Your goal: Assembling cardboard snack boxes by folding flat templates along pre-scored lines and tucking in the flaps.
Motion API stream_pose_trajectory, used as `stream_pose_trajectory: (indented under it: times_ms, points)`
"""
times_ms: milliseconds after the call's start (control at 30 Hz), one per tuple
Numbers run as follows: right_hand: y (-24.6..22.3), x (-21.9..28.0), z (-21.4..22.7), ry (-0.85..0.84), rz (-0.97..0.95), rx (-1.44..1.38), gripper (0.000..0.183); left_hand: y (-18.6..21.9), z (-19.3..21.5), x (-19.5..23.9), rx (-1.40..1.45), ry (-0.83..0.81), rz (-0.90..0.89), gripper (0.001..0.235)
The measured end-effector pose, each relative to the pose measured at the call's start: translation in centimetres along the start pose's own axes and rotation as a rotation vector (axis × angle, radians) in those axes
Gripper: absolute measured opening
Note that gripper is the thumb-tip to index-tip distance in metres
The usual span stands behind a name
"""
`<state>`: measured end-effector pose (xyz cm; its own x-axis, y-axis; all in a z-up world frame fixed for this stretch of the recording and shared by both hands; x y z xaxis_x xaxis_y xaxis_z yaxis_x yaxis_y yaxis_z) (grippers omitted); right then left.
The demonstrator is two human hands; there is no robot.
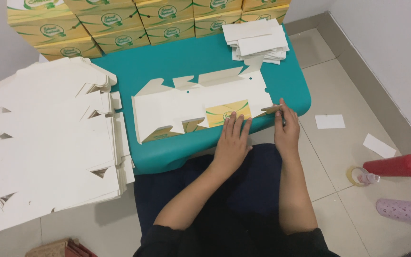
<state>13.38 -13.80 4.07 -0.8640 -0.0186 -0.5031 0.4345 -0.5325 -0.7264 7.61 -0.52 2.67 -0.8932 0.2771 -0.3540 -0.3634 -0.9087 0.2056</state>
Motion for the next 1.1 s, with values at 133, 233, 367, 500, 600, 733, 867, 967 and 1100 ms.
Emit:
stream_pose_trajectory:
  times_ms: [133, 233, 367, 500, 600, 733, 867, 967, 1100]
  points:
    - [-2.8, 0.1, -0.4, -0.048, -0.036, -0.083, 0.031, -1.8, 5.7, -0.3, 0.058, 0.175, 0.016, 0.064]
    - [-5.5, 0.0, -0.8, -0.055, 0.024, -0.061, 0.028, -3.4, 9.7, -0.7, 0.002, 0.321, 0.035, 0.048]
    - [-8.6, 0.1, -2.6, -0.08, 0.172, -0.003, 0.027, -5.4, 9.3, -1.9, -0.064, 0.305, 0.049, 0.052]
    - [-9.2, 0.1, -3.8, -0.087, 0.231, 0.01, 0.035, -6.1, 7.8, -2.4, 0.048, 0.253, 0.068, 0.021]
    - [-9.1, -0.2, -4.1, -0.051, 0.275, 0.048, 0.04, -6.2, 7.4, -2.2, 0.077, 0.226, 0.082, 0.017]
    - [-8.2, -0.8, -4.0, -0.052, 0.192, -0.014, 0.018, -6.3, 7.4, -2.2, 0.102, 0.201, 0.081, 0.014]
    - [-6.3, -1.2, -4.3, -0.078, 0.053, -0.232, 0.012, -6.0, 7.8, -2.1, 0.106, 0.205, 0.065, 0.013]
    - [-7.2, -1.3, -4.3, -0.098, 0.056, -0.237, 0.013, -6.0, 7.7, -2.1, 0.098, 0.205, 0.058, 0.012]
    - [-9.0, -1.1, -5.4, -0.182, 0.183, -0.056, 0.017, -5.8, 7.8, -2.1, 0.069, 0.219, 0.038, 0.012]
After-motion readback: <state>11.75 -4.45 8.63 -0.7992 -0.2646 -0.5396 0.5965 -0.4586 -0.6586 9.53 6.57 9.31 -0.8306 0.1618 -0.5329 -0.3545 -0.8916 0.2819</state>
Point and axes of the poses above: each hand's wrist, its own x-axis away from the middle knuckle, its own z-axis out of the back of the hand, y = z × x, the point moved 10 cm from there along -x, towards the middle knuckle, and after that the axes turned 1 degree about -z, right-handed, at the moved point
